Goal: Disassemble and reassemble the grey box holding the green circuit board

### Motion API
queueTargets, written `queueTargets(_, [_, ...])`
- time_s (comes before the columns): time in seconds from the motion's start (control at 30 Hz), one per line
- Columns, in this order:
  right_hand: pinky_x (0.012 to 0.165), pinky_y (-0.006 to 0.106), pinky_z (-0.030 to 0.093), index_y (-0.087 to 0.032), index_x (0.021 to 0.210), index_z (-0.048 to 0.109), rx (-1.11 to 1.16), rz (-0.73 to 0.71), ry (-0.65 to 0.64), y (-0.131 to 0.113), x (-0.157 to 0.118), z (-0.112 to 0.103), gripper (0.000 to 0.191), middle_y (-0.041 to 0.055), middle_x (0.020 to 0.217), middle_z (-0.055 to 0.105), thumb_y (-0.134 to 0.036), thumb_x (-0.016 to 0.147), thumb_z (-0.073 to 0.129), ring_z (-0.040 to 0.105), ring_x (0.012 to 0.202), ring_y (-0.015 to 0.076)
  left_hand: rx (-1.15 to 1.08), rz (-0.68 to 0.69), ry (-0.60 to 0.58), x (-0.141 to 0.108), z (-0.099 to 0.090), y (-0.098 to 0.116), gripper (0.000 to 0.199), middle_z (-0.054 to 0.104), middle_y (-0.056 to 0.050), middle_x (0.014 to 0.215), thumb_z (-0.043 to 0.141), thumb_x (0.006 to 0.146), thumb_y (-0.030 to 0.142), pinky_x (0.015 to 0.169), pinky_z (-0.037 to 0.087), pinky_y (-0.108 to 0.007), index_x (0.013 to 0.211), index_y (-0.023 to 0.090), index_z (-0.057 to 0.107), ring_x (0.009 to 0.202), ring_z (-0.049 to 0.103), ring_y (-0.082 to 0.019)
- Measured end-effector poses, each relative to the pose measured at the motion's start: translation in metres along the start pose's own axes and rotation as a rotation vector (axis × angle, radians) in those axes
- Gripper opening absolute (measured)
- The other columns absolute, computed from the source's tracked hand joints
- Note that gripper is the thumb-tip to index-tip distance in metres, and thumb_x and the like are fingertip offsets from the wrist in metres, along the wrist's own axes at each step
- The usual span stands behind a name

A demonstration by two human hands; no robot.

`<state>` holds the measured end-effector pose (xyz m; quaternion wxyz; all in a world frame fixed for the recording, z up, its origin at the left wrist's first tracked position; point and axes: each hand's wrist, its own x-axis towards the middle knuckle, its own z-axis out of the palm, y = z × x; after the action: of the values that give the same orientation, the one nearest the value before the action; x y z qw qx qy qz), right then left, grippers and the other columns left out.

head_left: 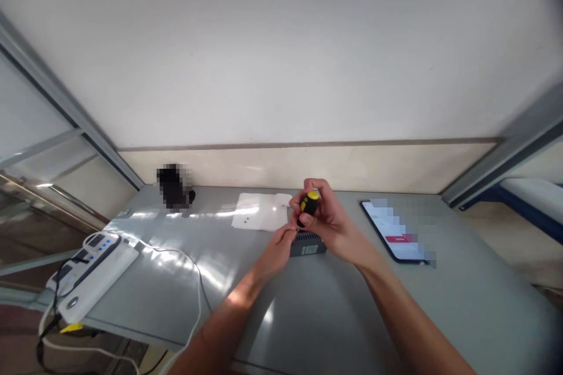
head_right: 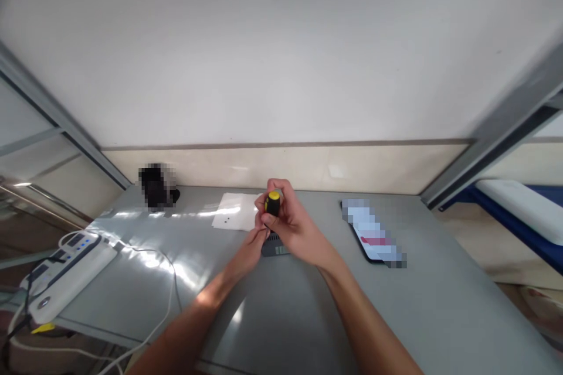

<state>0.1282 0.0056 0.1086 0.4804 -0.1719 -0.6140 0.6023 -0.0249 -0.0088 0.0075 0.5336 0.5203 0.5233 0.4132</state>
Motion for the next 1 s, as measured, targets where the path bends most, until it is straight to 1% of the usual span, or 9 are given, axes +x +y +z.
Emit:
queueTargets(0.13, [0.060,0.027,0.041,-0.033,0.116,0.044,-0.055,-0.096,0.130,0.013,-0.001,0.013,0.030,-0.0032,0.093,0.052,-0.034,0.101,0.069,0.046,0.067,0.0120,0.003,0.035,0.010,-0.003,0.002,0.003,0.035,0.079,-0.006,0.120,0.047,0.103,0.041,0.118,0.044,-0.041,0.109,0.022,0.076,0.126,0.065,-0.027])
queueTargets(0.3, [0.061,0.027,0.038,-0.034,0.114,0.044,-0.012,-0.119,0.218,0.025,-0.003,0.020,0.031,-0.0039,0.092,0.052,-0.035,0.099,0.071,0.043,0.066,0.0122,-0.057,0.053,-0.002,-0.005,0.002,0.004,0.035,0.078,-0.007,0.125,0.051,0.101,0.040,0.118,0.044,-0.043,0.116,0.022,0.076,0.129,0.064,-0.028])
queueTargets(0.4, [0.059,0.029,0.037,-0.035,0.125,0.050,0.051,-0.113,0.228,0.032,0.000,0.022,0.029,-0.0022,0.090,0.050,-0.049,0.103,0.063,0.039,0.063,0.0129,-0.079,0.066,-0.002,-0.003,0.002,0.000,0.032,0.078,-0.006,0.124,0.051,0.101,0.037,0.120,0.042,-0.042,0.113,0.022,0.077,0.130,0.064,-0.027])
queueTargets(0.47, [0.056,0.029,0.035,-0.033,0.122,0.057,0.105,-0.115,0.226,0.034,0.002,0.024,0.030,-0.0019,0.085,0.048,-0.057,0.105,0.053,0.037,0.061,0.0135,-0.074,0.035,0.011,-0.002,0.002,-0.002,0.030,0.079,-0.005,0.120,0.051,0.100,0.036,0.121,0.042,-0.042,0.105,0.022,0.077,0.129,0.065,-0.027])
queueTargets(0.57, [0.058,0.029,0.041,-0.028,0.105,0.062,0.137,-0.151,0.239,0.030,0.003,0.025,0.028,-0.0003,0.086,0.052,-0.056,0.104,0.057,0.045,0.062,0.0137,-0.091,0.009,0.018,-0.001,0.002,-0.003,0.030,0.077,-0.006,0.126,0.053,0.100,0.035,0.122,0.041,-0.042,0.112,0.021,0.076,0.132,0.063,-0.028])
queueTargets(0.7, [0.068,0.034,0.053,-0.027,0.099,0.061,0.102,-0.202,0.168,0.022,0.004,0.027,0.022,0.0043,0.103,0.064,-0.048,0.102,0.065,0.062,0.072,0.0159,-0.107,0.072,-0.041,-0.003,0.001,0.002,0.042,0.067,-0.006,0.145,0.049,0.102,0.035,0.124,0.037,-0.038,0.135,0.019,0.070,0.145,0.053,-0.030])
queueTargets(0.8, [0.061,0.030,0.049,-0.027,0.096,0.058,0.036,-0.222,0.106,0.022,0.005,0.030,0.019,0.0023,0.091,0.067,-0.043,0.102,0.067,0.059,0.065,0.0149,-0.099,0.081,-0.069,-0.005,-0.001,0.007,0.048,0.064,-0.005,0.149,0.049,0.103,0.037,0.125,0.035,-0.037,0.144,0.018,0.064,0.150,0.047,-0.032])
queueTargets(0.9, [0.055,0.027,0.040,-0.026,0.094,0.058,-0.102,-0.255,0.223,0.027,0.006,0.033,0.022,-0.0008,0.080,0.059,-0.045,0.100,0.069,0.047,0.060,0.0129,-0.087,0.069,-0.062,-0.005,0.000,0.008,0.044,0.070,-0.005,0.140,0.048,0.103,0.035,0.124,0.037,-0.035,0.137,0.017,0.068,0.147,0.050,-0.031])
queueTargets(1.0, [0.052,0.027,0.035,-0.027,0.108,0.063,-0.085,-0.223,0.295,0.031,0.007,0.033,0.031,-0.0020,0.077,0.049,-0.056,0.105,0.054,0.038,0.058,0.0129,-0.076,0.043,-0.042,-0.003,0.001,0.005,0.035,0.075,-0.007,0.129,0.048,0.102,0.033,0.123,0.038,-0.038,0.119,0.017,0.074,0.138,0.058,-0.029])
